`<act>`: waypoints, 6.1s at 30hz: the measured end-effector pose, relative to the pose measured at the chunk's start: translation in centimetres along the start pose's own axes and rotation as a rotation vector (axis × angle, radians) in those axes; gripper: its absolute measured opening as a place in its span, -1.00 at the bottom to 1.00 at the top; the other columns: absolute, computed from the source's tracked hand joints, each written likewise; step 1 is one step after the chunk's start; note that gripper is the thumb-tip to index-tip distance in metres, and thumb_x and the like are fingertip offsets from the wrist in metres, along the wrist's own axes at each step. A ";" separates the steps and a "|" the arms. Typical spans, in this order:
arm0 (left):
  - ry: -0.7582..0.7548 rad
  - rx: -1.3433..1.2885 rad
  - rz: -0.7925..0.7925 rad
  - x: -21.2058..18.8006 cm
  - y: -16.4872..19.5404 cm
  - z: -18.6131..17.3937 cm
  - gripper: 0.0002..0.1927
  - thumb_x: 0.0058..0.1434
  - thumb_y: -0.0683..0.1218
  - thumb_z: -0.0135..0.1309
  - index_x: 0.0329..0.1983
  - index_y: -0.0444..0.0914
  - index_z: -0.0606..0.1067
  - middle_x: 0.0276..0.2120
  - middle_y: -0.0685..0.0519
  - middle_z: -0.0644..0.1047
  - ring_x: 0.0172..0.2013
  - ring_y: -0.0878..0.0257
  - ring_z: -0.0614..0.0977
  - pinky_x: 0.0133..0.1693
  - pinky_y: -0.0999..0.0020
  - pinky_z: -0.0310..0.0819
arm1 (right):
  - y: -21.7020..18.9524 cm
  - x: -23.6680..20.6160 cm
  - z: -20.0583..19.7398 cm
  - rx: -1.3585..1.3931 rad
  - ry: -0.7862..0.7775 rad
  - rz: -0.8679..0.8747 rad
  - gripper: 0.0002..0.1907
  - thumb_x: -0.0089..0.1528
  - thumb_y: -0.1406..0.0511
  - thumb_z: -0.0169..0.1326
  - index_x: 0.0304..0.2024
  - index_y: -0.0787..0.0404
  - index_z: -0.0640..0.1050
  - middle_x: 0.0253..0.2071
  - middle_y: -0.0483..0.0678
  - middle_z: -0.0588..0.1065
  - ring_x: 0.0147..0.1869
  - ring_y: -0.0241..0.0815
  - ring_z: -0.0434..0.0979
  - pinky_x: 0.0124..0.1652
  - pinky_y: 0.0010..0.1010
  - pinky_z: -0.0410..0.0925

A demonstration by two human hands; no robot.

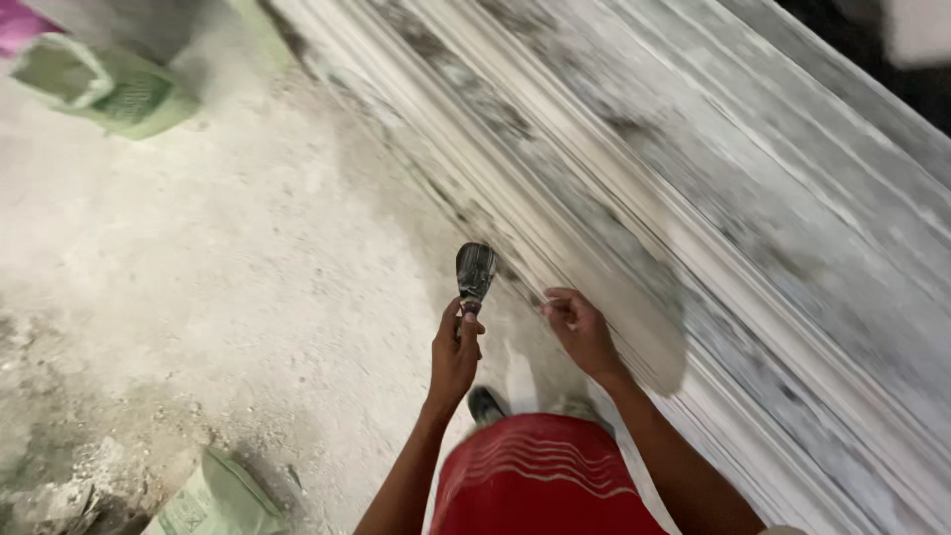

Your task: The person rinses a sponge at a water tap, then uses a small hand scraper to remove dried plaster residue from decorative cornice moldings laid on a work table, running the scraper along the profiles and brushing debris away by hand.

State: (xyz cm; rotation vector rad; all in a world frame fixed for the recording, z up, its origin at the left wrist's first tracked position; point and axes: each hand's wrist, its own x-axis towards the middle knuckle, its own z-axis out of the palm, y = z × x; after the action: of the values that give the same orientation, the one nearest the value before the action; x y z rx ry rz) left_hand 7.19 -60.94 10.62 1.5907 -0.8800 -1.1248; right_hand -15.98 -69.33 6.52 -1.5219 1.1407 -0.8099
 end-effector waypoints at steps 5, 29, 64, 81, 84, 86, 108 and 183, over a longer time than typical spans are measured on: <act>0.129 -0.058 0.139 8.2 2.4 -5.6 -0.53 0.49 0.00 -0.10 0.36 -0.35 0.32 -0.23 -0.04 0.62 -0.34 0.34 0.58 -0.30 0.43 0.52 | -3.1 10.8 6.9 -0.059 -0.108 0.001 -0.67 0.39 0.14 0.12 -0.03 0.29 0.62 -0.24 -0.05 0.64 -0.16 -0.24 0.69 -0.13 -0.38 0.53; -0.041 0.166 0.034 72.0 18.3 -30.5 -0.59 0.46 0.02 -0.08 0.26 -0.31 0.39 -0.39 -0.18 0.57 -0.48 0.24 0.64 -0.45 0.33 0.51 | -14.5 65.5 22.4 -0.213 -0.152 0.029 -0.42 0.36 0.09 0.02 0.37 0.18 0.36 0.33 0.07 0.42 0.28 -0.06 0.49 0.14 -0.23 0.41; -0.276 1.268 1.032 111.2 22.1 -44.4 -0.80 0.37 -0.06 0.01 0.03 -0.12 0.50 -0.31 0.18 0.52 -0.45 0.44 0.57 -0.46 0.52 0.36 | -17.9 114.0 37.6 -0.303 0.056 0.337 -0.45 0.32 0.22 0.18 0.37 0.07 0.43 -0.31 -0.13 0.51 -0.25 -0.34 0.45 -0.19 -0.42 0.40; -0.878 1.323 0.485 116.5 24.3 -34.6 -0.79 0.31 -0.11 -0.01 -0.34 -0.28 0.59 -0.41 -0.10 0.59 -0.40 0.13 0.67 -0.42 0.20 0.60 | -16.8 111.2 37.7 -0.422 0.270 0.207 -0.80 0.40 0.29 0.10 0.01 0.28 0.56 -0.40 -0.04 0.48 -0.36 -0.27 0.42 -0.33 -0.42 0.35; -0.985 1.243 0.279 119.9 25.5 -34.0 -0.76 0.36 -0.11 -0.07 -0.29 -0.35 0.55 -0.46 -0.11 0.57 -0.47 0.15 0.69 -0.45 0.21 0.63 | -16.6 111.4 37.6 -0.334 0.284 0.249 -0.83 0.35 0.33 0.05 -0.08 0.29 0.59 -0.38 0.02 0.49 -0.35 -0.18 0.40 -0.35 -0.33 0.33; -1.078 1.258 0.274 121.6 26.6 -35.2 -0.82 0.27 -0.14 -0.03 -0.27 -0.33 0.56 -0.47 -0.10 0.56 -0.50 0.17 0.63 -0.44 0.19 0.60 | -16.5 111.5 37.5 -0.429 0.316 0.156 -0.81 0.32 0.31 0.11 -0.09 0.32 0.58 -0.33 0.05 0.52 -0.31 -0.14 0.45 -0.31 -0.30 0.35; -0.959 1.173 0.613 118.7 29.5 -37.4 -0.90 0.06 -0.11 0.19 -0.45 -0.24 0.59 -0.42 -0.12 0.65 -0.32 0.06 0.72 -0.35 0.17 0.63 | -15.6 110.2 37.2 -0.480 0.284 0.160 -0.87 0.19 0.35 0.22 -0.20 0.14 0.56 0.13 -0.01 0.55 0.37 0.07 0.28 0.32 -0.10 0.16; -0.357 1.071 1.274 122.0 16.6 -39.4 -0.65 0.27 -0.19 0.22 0.12 -0.25 0.49 -0.14 -0.13 0.61 -0.19 0.10 0.68 -0.53 0.44 0.61 | -14.7 112.2 37.3 -0.553 0.216 0.162 -0.90 0.27 0.28 0.18 -0.21 0.16 0.58 0.03 -0.03 0.59 0.32 0.06 0.38 0.33 -0.11 0.20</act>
State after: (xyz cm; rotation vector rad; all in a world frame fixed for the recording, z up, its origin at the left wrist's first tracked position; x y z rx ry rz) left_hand 82.40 -165.46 -0.13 1.0613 -2.4980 0.0957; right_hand 58.06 -162.69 4.72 -1.7813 1.7272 -0.5814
